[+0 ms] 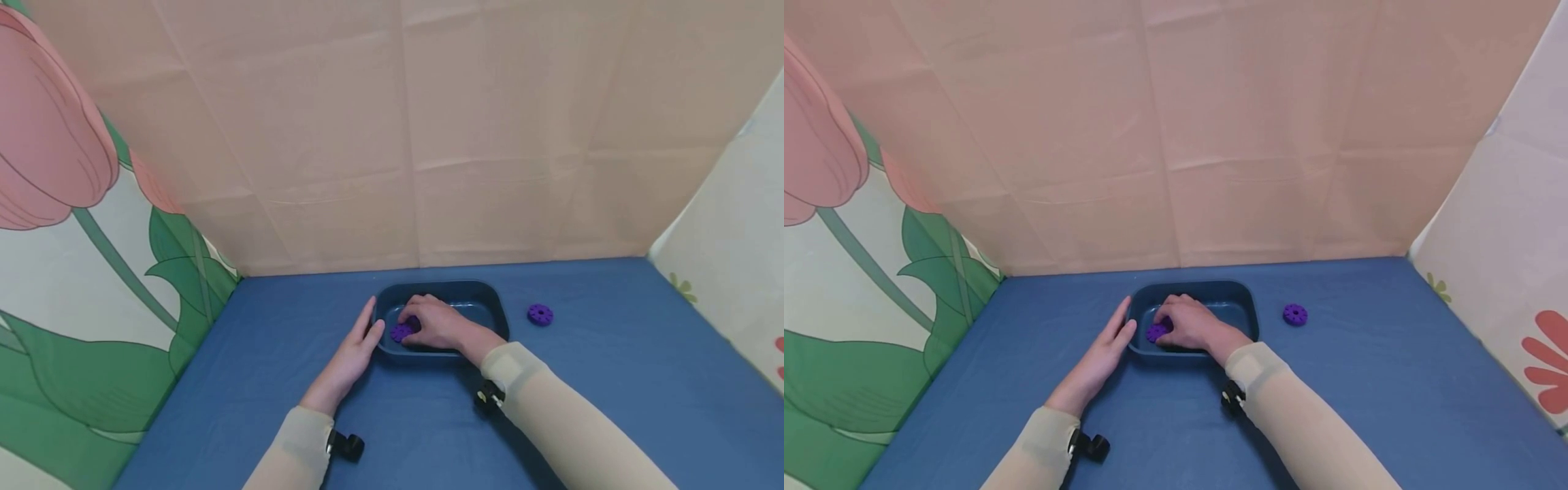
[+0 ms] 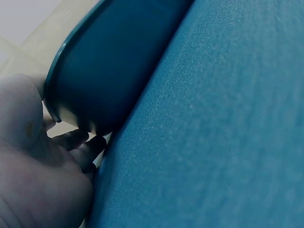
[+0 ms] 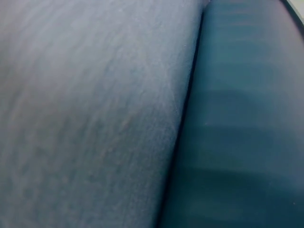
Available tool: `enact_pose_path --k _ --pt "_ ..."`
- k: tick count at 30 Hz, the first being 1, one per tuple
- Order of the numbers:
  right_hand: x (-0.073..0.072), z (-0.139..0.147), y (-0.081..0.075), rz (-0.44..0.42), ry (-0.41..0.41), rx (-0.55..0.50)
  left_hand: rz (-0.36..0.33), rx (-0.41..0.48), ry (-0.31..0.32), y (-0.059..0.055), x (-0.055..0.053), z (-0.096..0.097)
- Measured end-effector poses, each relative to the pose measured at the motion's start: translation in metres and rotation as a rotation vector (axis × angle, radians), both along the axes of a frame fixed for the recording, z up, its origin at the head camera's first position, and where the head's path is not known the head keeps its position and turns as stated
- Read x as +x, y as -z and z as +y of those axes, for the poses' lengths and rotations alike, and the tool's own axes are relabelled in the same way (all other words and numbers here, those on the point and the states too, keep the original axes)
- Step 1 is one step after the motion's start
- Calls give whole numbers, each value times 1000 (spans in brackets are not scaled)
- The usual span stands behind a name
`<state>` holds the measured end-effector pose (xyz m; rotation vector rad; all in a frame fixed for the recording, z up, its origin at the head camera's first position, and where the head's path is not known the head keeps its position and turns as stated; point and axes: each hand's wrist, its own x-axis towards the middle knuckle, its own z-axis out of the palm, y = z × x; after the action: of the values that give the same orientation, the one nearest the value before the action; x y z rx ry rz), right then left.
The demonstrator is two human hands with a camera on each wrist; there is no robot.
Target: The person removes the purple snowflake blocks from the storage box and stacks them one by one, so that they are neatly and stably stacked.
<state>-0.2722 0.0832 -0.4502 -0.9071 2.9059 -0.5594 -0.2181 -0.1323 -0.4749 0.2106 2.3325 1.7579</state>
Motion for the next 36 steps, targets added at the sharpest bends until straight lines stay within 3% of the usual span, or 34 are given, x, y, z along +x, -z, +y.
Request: enact_pose_path --k 12,21,36 --pt "6 16 -19 -46 96 -147 -16 -18 10 -1 2 0" --pt "24 41 -39 -5 156 -243 -16 -24 -8 -1 0 1" --pt "58 92 -60 55 211 -280 -11 -13 -4 -3 2 0"
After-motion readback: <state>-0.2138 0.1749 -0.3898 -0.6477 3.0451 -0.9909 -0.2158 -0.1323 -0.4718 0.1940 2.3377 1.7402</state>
